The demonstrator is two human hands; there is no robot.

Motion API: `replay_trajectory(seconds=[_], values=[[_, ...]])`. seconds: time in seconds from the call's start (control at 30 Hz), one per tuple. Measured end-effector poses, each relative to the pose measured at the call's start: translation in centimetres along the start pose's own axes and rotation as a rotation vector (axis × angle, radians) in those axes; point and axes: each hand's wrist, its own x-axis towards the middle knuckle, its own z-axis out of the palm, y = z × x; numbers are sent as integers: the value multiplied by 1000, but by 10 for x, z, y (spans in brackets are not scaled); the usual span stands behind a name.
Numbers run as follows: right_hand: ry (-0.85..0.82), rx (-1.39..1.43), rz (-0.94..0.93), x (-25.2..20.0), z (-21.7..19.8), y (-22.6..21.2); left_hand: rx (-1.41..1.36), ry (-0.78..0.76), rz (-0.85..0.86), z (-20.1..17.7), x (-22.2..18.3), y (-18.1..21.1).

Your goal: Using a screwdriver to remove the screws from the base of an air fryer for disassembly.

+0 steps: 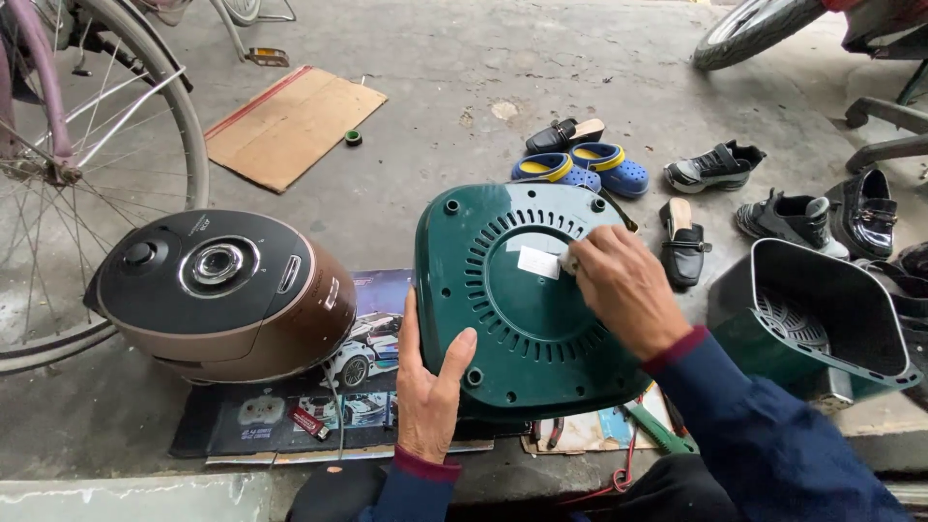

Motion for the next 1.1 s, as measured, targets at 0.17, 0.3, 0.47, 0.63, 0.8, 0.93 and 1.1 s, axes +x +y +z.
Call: replay_trajectory(seconds=[0.17,0.3,0.47,0.63,0.8,0.93,1.1], values=[[-41,44,67,-22,-29,-25,-11,-4,-30,1,0,-4],[37,169,125,-27,-44,-45,-26,25,-51,0,-2,-6],[30,310,134,-26,-52,-77,-16,18,-60,-3,-2,-8],[38,432,43,9,-35,-99,24,12,-42,-5,-2,-11],[130,422,-9,44,-2,-76,38,7,-21,-5,-2,-12],[149,332,34,48,13,-52,-3,-2,-25,-3,-3,-6],[168,143,218,34,10,-39,2,-4,-6,-2,-6,-3]])
